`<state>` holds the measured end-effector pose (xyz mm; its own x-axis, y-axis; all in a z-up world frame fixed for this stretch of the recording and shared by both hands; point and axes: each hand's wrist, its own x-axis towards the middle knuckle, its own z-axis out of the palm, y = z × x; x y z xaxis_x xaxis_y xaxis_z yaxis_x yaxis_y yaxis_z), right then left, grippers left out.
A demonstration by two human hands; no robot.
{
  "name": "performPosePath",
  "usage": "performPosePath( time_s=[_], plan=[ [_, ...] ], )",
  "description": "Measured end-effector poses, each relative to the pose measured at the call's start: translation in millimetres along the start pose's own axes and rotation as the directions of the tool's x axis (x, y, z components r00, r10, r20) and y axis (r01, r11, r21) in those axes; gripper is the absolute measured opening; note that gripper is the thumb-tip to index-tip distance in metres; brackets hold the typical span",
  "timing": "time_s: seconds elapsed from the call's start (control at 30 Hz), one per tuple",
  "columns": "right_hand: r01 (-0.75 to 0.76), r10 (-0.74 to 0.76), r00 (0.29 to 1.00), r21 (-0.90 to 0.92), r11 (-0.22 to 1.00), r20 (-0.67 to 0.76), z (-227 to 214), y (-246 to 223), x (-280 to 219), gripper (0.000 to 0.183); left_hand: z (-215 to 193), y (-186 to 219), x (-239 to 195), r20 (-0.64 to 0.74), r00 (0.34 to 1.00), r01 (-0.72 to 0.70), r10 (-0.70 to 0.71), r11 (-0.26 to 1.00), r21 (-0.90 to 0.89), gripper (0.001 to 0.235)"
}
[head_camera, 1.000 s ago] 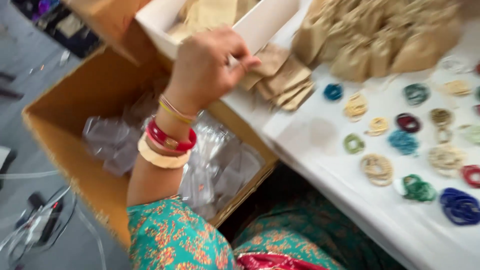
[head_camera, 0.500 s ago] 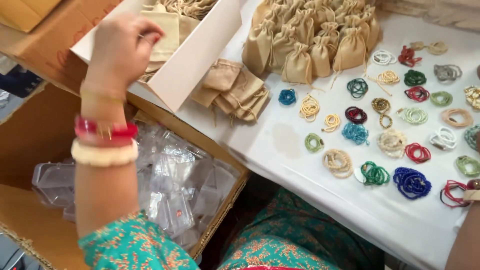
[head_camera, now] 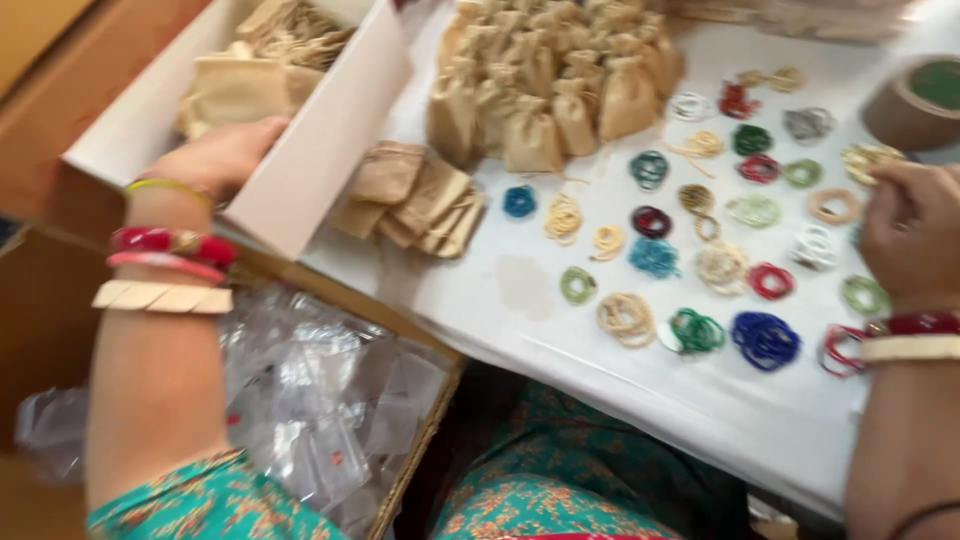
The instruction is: The person sorts and packages various beaded bracelets and necklaces. They place items into small beige drawstring pouches and clear plastic bags, arranging them on a table covered with a white cloth.
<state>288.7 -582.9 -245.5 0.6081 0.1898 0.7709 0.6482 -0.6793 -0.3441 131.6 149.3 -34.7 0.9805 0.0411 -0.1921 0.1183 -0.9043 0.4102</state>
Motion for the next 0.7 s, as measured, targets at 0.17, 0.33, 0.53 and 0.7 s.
performPosePath(
  time_s=[0.17, 0.33, 0.53, 0.7],
  plan=[
    [0.088, -0.108, 0.993, -0.311, 0.946, -0.048, -51, -106, 50, 0.009, -3, 13, -31, -0.496, 0.865, 0.098, 0.071, 0.947, 0.306, 0.030],
    [0.002, -0.035, 0.994, -0.293, 0.956, -0.108, -58, -81, 36, 0.012, 48, -10, -70, -0.808, 0.563, -0.272, 0.173, 0.962, 0.016, 0.027],
    [-0.002, 0.003, 0.991, 0.006, 1.000, -0.133, 19, 27, 0, 0.011, 84, 87, -96, -0.835, 0.343, 0.055, 0.430, 0.878, 0.475, 0.026],
    [0.017, -0.015, 0.993, 0.010, 1.000, -0.115, 1, -2, 8, 0.008, 96, 74, -77, -0.899, 0.149, 0.123, 0.411, 0.895, 0.429, 0.029]
  ],
)
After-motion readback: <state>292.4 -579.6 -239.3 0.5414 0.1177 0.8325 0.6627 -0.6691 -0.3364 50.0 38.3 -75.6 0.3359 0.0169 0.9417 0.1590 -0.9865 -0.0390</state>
